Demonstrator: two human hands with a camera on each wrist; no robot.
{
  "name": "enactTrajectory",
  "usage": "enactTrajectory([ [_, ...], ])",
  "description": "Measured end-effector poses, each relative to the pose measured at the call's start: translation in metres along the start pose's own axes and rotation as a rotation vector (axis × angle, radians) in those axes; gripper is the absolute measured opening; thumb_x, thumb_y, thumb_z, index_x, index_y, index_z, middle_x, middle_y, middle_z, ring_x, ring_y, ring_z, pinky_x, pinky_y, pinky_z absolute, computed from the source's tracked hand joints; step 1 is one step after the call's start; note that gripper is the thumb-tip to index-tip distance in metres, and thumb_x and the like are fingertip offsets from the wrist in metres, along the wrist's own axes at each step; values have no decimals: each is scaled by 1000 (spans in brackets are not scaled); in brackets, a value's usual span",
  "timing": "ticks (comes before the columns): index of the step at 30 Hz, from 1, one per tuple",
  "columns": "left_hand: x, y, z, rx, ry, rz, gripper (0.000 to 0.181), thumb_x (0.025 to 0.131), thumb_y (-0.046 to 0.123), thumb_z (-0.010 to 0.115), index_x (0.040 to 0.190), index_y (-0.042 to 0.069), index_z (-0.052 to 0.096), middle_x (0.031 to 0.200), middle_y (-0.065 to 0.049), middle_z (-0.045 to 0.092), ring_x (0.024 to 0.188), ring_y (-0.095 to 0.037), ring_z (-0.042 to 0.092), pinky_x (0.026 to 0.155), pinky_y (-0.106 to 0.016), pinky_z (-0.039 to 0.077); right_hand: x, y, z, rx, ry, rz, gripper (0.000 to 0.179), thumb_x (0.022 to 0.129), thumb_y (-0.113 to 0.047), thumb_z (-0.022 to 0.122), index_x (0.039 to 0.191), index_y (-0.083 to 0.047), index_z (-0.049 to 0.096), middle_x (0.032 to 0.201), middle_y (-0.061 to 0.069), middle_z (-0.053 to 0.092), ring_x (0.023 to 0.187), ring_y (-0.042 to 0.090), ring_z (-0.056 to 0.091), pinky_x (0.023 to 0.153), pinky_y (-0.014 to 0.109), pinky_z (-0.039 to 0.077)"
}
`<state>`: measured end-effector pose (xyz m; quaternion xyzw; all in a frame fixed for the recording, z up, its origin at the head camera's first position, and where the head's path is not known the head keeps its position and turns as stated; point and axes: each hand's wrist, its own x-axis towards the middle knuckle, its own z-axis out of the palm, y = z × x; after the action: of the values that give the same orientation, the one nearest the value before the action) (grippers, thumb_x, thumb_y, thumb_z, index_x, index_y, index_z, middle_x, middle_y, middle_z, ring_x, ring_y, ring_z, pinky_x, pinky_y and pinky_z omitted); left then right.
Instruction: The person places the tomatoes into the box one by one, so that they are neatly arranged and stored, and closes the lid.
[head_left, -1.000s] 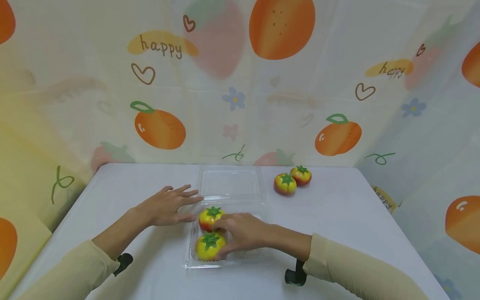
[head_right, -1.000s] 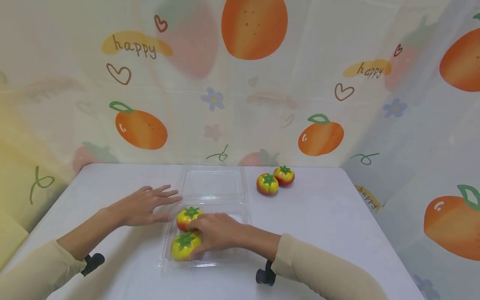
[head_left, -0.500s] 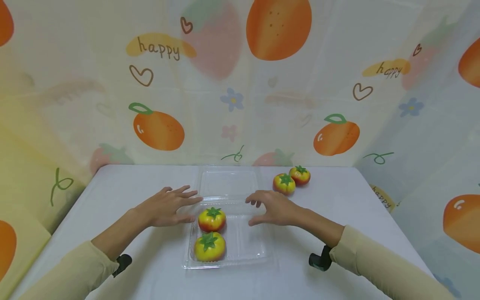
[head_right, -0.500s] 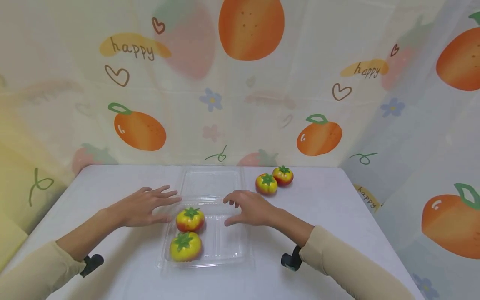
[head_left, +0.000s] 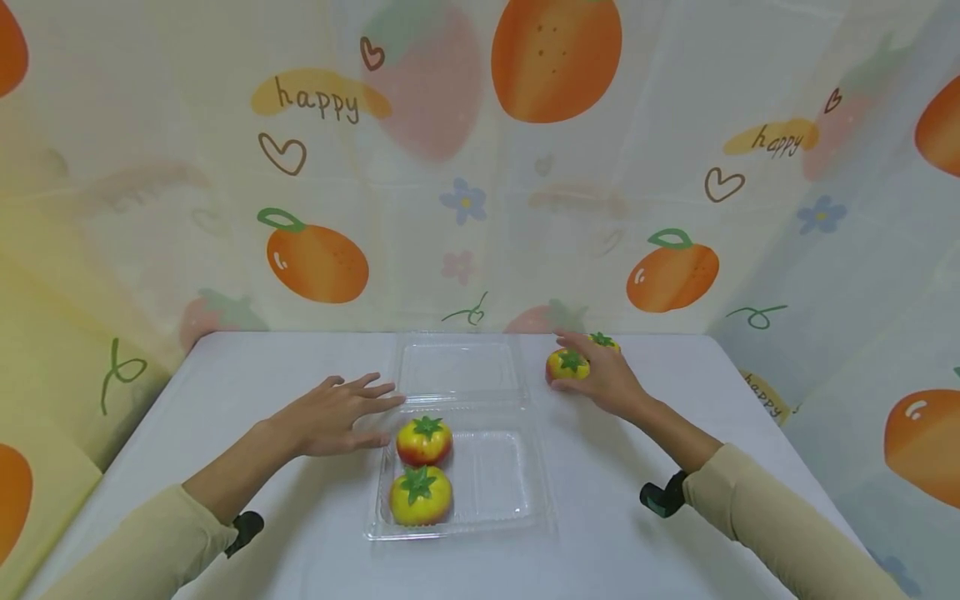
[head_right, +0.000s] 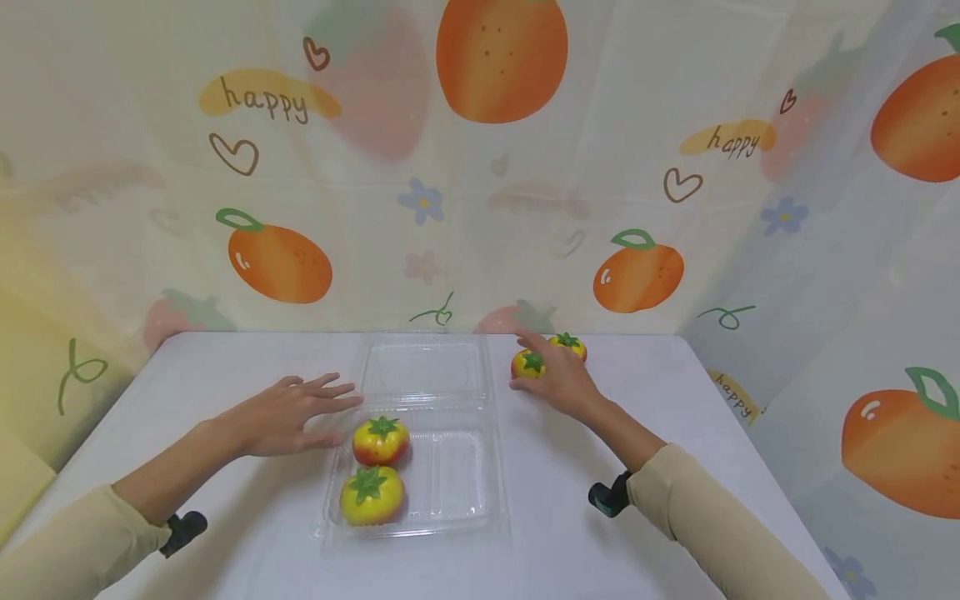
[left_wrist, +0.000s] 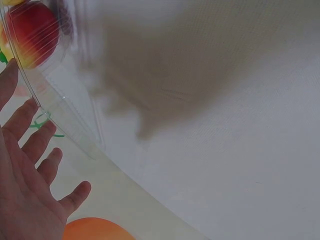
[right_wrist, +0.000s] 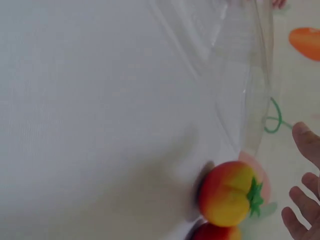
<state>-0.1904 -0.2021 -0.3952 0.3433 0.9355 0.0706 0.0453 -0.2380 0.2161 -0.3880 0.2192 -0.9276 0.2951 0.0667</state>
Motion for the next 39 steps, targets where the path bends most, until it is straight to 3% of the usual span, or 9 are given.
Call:
enactTrajectory([
  [5,0,0,0,-13,0,-3,60,92,50,63,141,16,58,145,-12,54,139,-42,40,102,-71,36,-1,19,0,9,50,23,80,79,-19,86,146,-10,44,132,16,63,122,40,58,102,59,43],
  [14,0,-3,2,-22,0,-4,61,92,52,63,141,17,58,145,-11,54,139,-43,40,101,-72,35,-5,40,5,51,66,112,70,83,-13,82,144,-7,47,131,22,63,126,42,54,105,58,41],
  [20,0,-3,3,-18,5,-2,61,92,52,63,141,16,58,145,-11,54,139,-42,40,101,-71,36,-8,53,16,41,88,96,68,80,-12,84,139,-5,50,127,21,65,127,40,54,109,60,35],
  [28,0,-2,2,-17,2,-2,60,92,51,63,141,16,58,145,-12,54,139,-42,40,101,-71,37,-8,55,23,21,101,136,75,78,-15,86,142,-6,46,129,23,63,124,41,56,106,60,39],
  [39,-1,-1,1,-13,-4,-3,60,93,51,62,141,16,58,145,-11,54,139,-42,40,101,-71,37,-8,59,28,21,108,142,72,79,-15,85,140,-5,48,127,23,64,114,38,61,102,58,43],
])
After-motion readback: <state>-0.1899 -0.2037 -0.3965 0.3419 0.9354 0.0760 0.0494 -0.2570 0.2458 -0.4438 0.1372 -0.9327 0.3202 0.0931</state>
